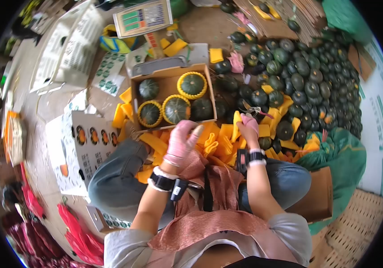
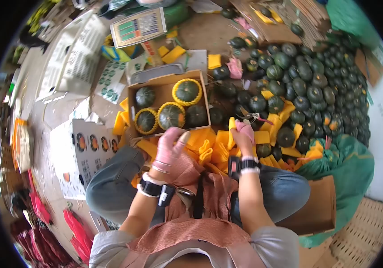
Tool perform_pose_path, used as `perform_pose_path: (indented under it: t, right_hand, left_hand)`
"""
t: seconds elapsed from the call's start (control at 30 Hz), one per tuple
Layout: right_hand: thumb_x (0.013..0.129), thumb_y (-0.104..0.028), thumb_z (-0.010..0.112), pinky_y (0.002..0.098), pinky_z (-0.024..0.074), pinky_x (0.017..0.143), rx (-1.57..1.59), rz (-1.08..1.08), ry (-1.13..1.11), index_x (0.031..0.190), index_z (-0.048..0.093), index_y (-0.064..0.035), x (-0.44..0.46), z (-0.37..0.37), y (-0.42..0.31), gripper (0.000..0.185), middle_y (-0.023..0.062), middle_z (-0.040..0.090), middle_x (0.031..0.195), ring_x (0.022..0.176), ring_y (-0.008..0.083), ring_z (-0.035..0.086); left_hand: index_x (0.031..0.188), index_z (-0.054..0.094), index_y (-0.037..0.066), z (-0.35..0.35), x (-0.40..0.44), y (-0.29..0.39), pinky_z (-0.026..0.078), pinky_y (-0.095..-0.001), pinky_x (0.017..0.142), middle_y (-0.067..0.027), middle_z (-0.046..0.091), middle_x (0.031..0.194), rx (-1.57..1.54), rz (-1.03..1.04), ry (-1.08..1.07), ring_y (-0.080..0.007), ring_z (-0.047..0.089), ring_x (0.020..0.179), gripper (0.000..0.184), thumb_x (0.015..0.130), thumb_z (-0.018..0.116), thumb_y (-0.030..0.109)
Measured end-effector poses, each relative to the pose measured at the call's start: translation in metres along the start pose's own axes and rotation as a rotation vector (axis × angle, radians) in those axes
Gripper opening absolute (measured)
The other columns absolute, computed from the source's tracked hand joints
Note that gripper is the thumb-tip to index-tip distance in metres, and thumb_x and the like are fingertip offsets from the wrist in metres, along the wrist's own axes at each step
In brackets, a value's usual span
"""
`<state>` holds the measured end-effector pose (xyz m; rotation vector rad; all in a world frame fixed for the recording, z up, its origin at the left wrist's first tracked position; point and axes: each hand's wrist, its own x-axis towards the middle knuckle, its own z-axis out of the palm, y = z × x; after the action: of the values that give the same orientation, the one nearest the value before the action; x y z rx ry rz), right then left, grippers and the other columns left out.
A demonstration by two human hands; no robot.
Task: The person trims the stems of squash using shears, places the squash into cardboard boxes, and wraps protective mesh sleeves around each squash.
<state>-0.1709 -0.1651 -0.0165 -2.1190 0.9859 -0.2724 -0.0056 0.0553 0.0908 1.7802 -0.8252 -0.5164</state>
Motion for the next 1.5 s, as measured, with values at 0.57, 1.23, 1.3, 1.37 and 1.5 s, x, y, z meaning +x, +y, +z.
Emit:
perform_pose_path:
  t: [0.57,1.23,1.3,1.37,1.5]
  right_hand:
    - [0.069,-0.006,0.076,0.0250,0.0422,0.083,0.589,-0.426,-0.112,0.105,0.062,0.0016,-0.084,-0.010,-0.171,0.039,0.0061,0.057,0.096,0.090,0.0159,0.055]
    - [0.071,0.008,0.058,0.0288,0.0491,0.083,1.401,0.022,-0.367,0.110,0.056,-0.0025,-0.106,0.005,-0.162,0.040,0.0058,0.060,0.104,0.096,0.0170,0.059]
    - [0.076,0.003,0.063,0.0283,0.0468,0.087,1.393,-0.012,-0.302,0.115,0.055,-0.0028,-0.109,0.015,-0.160,0.040,0.0052,0.059,0.109,0.097,0.0144,0.058]
    - [0.077,0.003,0.062,0.0284,0.0463,0.088,1.465,0.002,-0.411,0.117,0.055,-0.0034,-0.111,0.014,-0.164,0.042,0.0052,0.059,0.111,0.098,0.0147,0.057]
    - [0.079,0.000,0.062,0.0282,0.0456,0.089,1.480,0.118,-0.377,0.118,0.054,-0.0035,-0.115,0.025,-0.143,0.040,0.0053,0.059,0.113,0.100,0.0151,0.057]
  left_hand:
    - [0.085,0.054,0.003,-0.006,-0.067,0.043,0.040,-0.0219,0.065,-0.0007,0.050,0.077,-0.194,-0.093,0.010,-0.0071,0.043,0.073,0.015,0.078,0.066,0.007]
    - [0.088,0.060,0.000,-0.023,-0.070,0.054,0.045,-0.0272,0.082,-0.0035,0.060,0.097,-0.790,-0.057,-0.073,-0.0127,0.056,0.087,0.012,0.083,0.064,0.010]
    - [0.082,0.060,0.001,-0.014,-0.067,0.047,0.045,-0.0285,0.074,-0.0067,0.056,0.086,-0.379,0.177,0.092,-0.0192,0.055,0.078,0.012,0.075,0.069,0.004]
    - [0.082,0.059,0.002,-0.012,-0.068,0.054,0.045,-0.0301,0.069,-0.0093,0.052,0.080,-0.112,0.208,0.176,-0.0249,0.054,0.074,0.016,0.072,0.072,0.004]
    - [0.083,0.058,0.004,-0.010,-0.075,0.045,0.044,-0.0281,0.066,-0.0075,0.051,0.079,-0.175,0.209,0.124,-0.0218,0.052,0.074,0.020,0.070,0.072,0.001]
